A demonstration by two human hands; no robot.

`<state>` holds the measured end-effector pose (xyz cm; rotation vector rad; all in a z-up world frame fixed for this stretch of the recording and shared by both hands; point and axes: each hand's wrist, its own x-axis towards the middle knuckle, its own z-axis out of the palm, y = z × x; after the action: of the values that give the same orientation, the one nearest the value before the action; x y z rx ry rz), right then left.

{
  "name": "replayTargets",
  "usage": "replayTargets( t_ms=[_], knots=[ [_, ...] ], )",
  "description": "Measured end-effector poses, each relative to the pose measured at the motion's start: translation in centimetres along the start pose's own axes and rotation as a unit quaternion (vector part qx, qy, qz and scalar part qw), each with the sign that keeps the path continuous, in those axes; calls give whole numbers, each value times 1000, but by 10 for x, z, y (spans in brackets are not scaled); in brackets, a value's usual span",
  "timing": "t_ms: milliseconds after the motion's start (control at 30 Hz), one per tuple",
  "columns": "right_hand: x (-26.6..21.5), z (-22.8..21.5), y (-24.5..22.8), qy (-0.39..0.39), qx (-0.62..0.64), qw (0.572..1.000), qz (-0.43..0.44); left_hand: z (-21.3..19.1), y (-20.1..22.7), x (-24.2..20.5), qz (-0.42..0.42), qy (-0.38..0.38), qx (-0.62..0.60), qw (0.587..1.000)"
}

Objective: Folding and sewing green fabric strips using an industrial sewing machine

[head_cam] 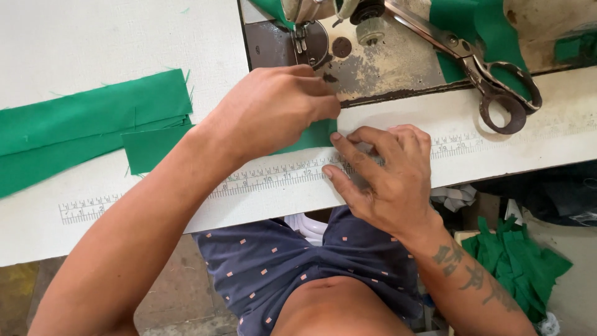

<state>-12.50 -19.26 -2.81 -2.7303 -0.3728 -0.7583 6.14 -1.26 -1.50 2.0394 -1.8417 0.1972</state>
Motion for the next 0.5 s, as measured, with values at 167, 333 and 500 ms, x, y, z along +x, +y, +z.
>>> replayTargets(
  t_ms=[167, 333, 500],
  knots=[
    [2, -4, 4, -17, -8, 1000, -10, -6, 9, -12, 3, 22, 61, 998],
    [12, -10, 15, -51, 14, 994, -97, -8, 18, -22, -19, 26, 110, 993],
    [13, -13, 26, -125, 64, 981, -135, -13, 28, -27, -35, 47, 114, 992]
  ],
)
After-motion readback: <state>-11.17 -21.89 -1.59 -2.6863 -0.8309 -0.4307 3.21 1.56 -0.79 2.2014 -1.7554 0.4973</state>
